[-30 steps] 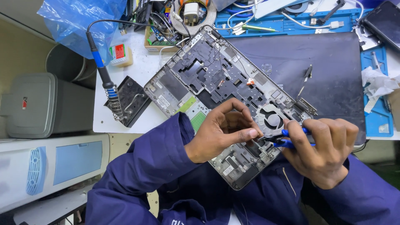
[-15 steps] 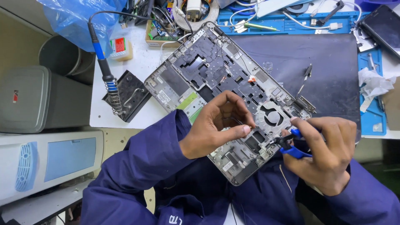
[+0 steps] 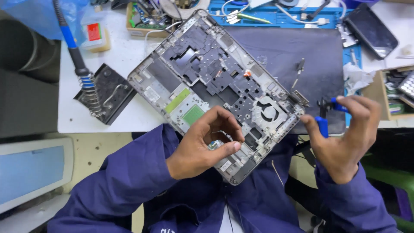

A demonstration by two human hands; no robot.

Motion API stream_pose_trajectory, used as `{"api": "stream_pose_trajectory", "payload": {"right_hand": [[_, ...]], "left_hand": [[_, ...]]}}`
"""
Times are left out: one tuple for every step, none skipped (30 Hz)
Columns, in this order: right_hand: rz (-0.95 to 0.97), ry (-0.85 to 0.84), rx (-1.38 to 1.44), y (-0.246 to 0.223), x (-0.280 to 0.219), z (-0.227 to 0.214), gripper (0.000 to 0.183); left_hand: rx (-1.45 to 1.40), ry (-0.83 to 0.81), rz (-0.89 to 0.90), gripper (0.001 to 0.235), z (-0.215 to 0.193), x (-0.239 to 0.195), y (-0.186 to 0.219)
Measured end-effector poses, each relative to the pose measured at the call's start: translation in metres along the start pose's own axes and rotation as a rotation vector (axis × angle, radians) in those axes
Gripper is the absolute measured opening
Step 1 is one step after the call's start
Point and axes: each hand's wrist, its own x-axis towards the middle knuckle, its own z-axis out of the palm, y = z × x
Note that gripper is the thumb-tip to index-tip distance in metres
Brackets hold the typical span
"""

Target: The person uses blue-handled pliers to carefully remove a small component from the internal chassis of a disassembled laptop. The hands manipulate the tool to grip and extract the part from the motherboard area while the laptop remains open on the workbench.

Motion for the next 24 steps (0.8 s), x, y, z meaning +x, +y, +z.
{"api": "stream_pose_trajectory", "payload": {"right_hand": [[0.001,0.002,-0.022,0.010,0.002,0.002,0.062],[0.069,-0.012,-0.135,0.020,0.003,0.004,0.055],[0.130,-0.030,-0.233,0.029,0.005,0.008,0.048],[0.124,-0.033,-0.242,0.041,0.006,0.012,0.048],[0.177,-0.090,-0.258,0.051,0.005,0.017,0.048],[0.231,-0.147,-0.273,0.061,0.004,0.023,0.048],[0.224,-0.155,-0.273,0.064,0.006,0.028,0.048],[0.242,-0.193,-0.285,0.067,0.008,0.033,0.046],[0.260,-0.233,-0.297,0.070,0.009,0.037,0.044],[0.254,-0.243,-0.296,0.072,0.009,0.039,0.044],[0.206,-0.213,-0.288,0.074,0.009,0.041,0.033],[0.158,-0.183,-0.278,0.076,0.009,0.043,0.024],[0.152,-0.187,-0.280,0.071,0.011,0.040,0.024],[0.092,-0.137,-0.282,0.066,0.013,0.036,0.019],[0.032,-0.088,-0.281,0.060,0.015,0.034,0.016],[0.027,-0.092,-0.280,0.044,0.015,0.021,0.016],[-0.046,-0.149,-0.163,0.028,0.018,0.009,0.008],[-0.120,-0.204,-0.044,0.012,0.019,-0.003,0.008],[-0.120,-0.217,-0.037,-0.007,0.022,-0.003,0.008],[-0.215,-0.350,0.097,-0.027,0.024,-0.004,0.008],[-0.300,-0.468,0.227,-0.047,0.026,-0.005,0.012],[-0.289,-0.467,0.225,-0.057,0.023,-0.002,0.012],[-0.353,-0.530,0.228,-0.064,0.024,0.002,0.009],[-0.417,-0.592,0.229,-0.072,0.025,0.006,0.008]], "left_hand": [[-0.012,-0.017,0.008,0.023,-0.001,0.002,0.000],[-0.013,-0.020,0.002,0.023,-0.003,0.003,0.000],[-0.012,-0.006,-0.007,0.023,-0.004,0.001,0.000],[-0.022,-0.008,-0.001,0.023,-0.005,0.004,0.000],[-0.007,-0.012,-0.007,0.020,-0.007,0.004,0.000],[0.008,-0.016,-0.012,0.018,-0.008,0.005,0.000],[0.001,-0.008,-0.012,0.018,-0.009,0.005,0.000],[0.012,-0.021,-0.001,0.017,-0.009,0.005,0.000],[0.022,-0.034,0.007,0.016,-0.010,0.005,-0.001],[0.014,-0.025,0.005,0.016,-0.009,0.004,-0.001],[0.005,-0.035,0.010,0.016,-0.010,0.004,0.000],[-0.004,-0.045,0.014,0.016,-0.010,0.004,0.000],[-0.009,-0.041,0.016,0.016,-0.011,0.004,0.000],[-0.007,-0.045,0.028,0.016,-0.012,0.004,0.000],[-0.003,-0.049,0.037,0.016,-0.013,0.004,0.000],[-0.007,-0.044,0.037,0.016,-0.015,0.004,0.000],[0.015,-0.036,0.048,0.016,-0.016,0.004,-0.001],[0.036,-0.029,0.058,0.016,-0.016,0.004,-0.002],[0.030,-0.020,0.049,0.016,-0.016,0.004,-0.003],[0.061,-0.014,0.069,0.016,-0.016,0.005,-0.003],[0.099,-0.027,0.091,0.016,-0.018,0.008,-0.003],[0.099,-0.036,0.084,0.016,-0.017,0.006,-0.003],[0.106,-0.032,0.076,0.017,-0.016,0.007,-0.003],[0.112,-0.028,0.068,0.018,-0.016,0.007,-0.002]]}}
